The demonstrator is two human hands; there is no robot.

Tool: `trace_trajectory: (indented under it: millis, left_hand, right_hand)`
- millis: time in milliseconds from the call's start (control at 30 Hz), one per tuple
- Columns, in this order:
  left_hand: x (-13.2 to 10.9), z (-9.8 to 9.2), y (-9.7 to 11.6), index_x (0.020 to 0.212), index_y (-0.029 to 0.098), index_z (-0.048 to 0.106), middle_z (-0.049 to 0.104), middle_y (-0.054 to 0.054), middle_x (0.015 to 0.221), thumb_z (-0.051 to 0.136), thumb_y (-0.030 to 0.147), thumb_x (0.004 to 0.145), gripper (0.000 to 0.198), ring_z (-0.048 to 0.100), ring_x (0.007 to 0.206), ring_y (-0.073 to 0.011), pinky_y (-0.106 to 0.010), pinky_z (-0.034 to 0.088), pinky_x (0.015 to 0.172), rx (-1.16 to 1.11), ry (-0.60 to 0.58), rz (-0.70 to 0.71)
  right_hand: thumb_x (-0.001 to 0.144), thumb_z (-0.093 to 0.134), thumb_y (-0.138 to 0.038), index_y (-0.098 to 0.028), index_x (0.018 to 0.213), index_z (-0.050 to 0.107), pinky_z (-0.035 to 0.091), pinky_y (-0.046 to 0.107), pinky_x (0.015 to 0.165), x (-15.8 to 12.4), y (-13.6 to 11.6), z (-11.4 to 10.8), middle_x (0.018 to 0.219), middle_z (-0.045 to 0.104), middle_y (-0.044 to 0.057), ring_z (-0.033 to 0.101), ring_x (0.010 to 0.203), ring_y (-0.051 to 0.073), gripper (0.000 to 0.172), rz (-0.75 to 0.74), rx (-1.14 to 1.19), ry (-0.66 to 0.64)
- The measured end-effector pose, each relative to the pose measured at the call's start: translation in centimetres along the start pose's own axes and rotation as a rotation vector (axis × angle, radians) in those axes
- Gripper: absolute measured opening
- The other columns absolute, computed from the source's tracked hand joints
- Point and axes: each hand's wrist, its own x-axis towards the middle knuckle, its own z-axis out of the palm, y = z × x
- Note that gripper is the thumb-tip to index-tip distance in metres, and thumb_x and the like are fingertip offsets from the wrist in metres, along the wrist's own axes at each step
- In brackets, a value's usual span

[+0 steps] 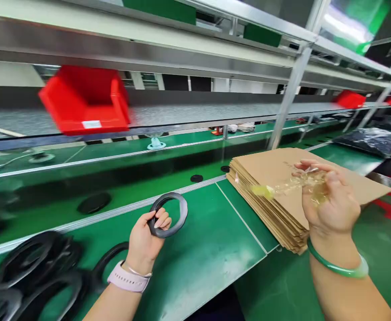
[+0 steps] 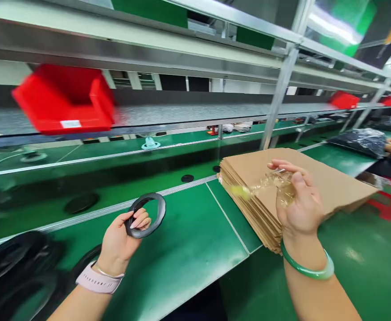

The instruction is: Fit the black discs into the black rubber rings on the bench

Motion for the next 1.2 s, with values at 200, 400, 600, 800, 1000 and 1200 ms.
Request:
trace_trajectory:
  millis: [200, 400, 600, 800, 1000, 1200]
  left_hand:
    - [-2.3, -2.6, 2.1, 0.066, 0.015, 0.048, 0.035, 0.002, 0.068, 0.049, 0.011, 0.083, 0.017, 0.034, 0.054, -0.0082, -0.023, 0.039, 0.050, 0.003, 0.047, 0.090]
    - [-4.2, -3.1, 3.8, 0.069, 0.016, 0.048, 0.040, 0.001, 0.071, 0.054, 0.012, 0.081, 0.014, 0.034, 0.055, -0.0090, -0.023, 0.038, 0.052, 0.019, 0.039, 0.186]
    - [-6.3, -2.8, 4.9, 0.070, 0.017, 0.050, 0.040, 0.001, 0.070, 0.053, 0.013, 0.082, 0.013, 0.033, 0.055, -0.0092, -0.023, 0.035, 0.051, 0.092, 0.056, 0.251]
    - [-8.2, -2.7, 5.7, 0.071, 0.018, 0.050, 0.038, 0.001, 0.069, 0.053, 0.014, 0.084, 0.014, 0.033, 0.056, -0.0106, -0.024, 0.036, 0.053, 0.141, 0.070, 0.283]
    - [-9.5, -2.9, 6.2, 0.082, 0.019, 0.058, 0.039, 0.001, 0.070, 0.054, 0.014, 0.084, 0.007, 0.035, 0.057, -0.0118, -0.025, 0.036, 0.054, 0.175, 0.112, 0.354]
    - [-10.0, -3.6, 6.1, 0.094, 0.020, 0.061, 0.039, 0.002, 0.070, 0.054, 0.014, 0.085, 0.012, 0.034, 0.055, -0.0112, -0.025, 0.035, 0.053, 0.178, 0.114, 0.339]
  right_hand:
    - [0.092, 0.060, -0.034, -0.018, 0.096, 0.071, 0.057, 0.041, 0.083, -4.2, 1.0, 3.6, 0.098, 0.073, 0.012, 0.070, 0.100, 0.028, 0.020, 0.370, 0.094, -0.124]
    - [0.090, 0.066, -0.030, -0.021, 0.097, 0.067, 0.045, 0.023, 0.052, -9.6, 2.2, 8.0, 0.068, 0.057, -0.003, 0.058, 0.055, 0.012, 0.012, 0.785, 0.170, -0.442]
    - [0.095, 0.054, -0.034, -0.022, 0.110, 0.069, 0.034, 0.025, 0.053, -17.3, 2.2, 13.0, 0.067, 0.048, -0.002, 0.043, 0.058, 0.011, 0.025, 0.714, -0.116, -0.902]
    - [0.093, 0.053, -0.039, -0.020, 0.108, 0.067, 0.037, 0.030, 0.067, -20.8, 2.1, 16.7, 0.075, 0.052, 0.000, 0.049, 0.071, 0.016, 0.028, 0.538, -0.233, -0.960]
    - [0.073, 0.076, -0.063, -0.020, 0.084, 0.069, 0.036, 0.030, 0.069, -22.6, 2.5, 19.2, 0.079, 0.053, 0.000, 0.047, 0.076, 0.017, 0.045, 0.582, -0.237, -0.975]
    - [0.071, 0.082, -0.055, -0.017, 0.070, 0.062, 0.039, 0.029, 0.069, -24.2, 2.8, 20.5, 0.076, 0.054, 0.000, 0.048, 0.074, 0.016, 0.043, 0.781, -0.090, -0.846]
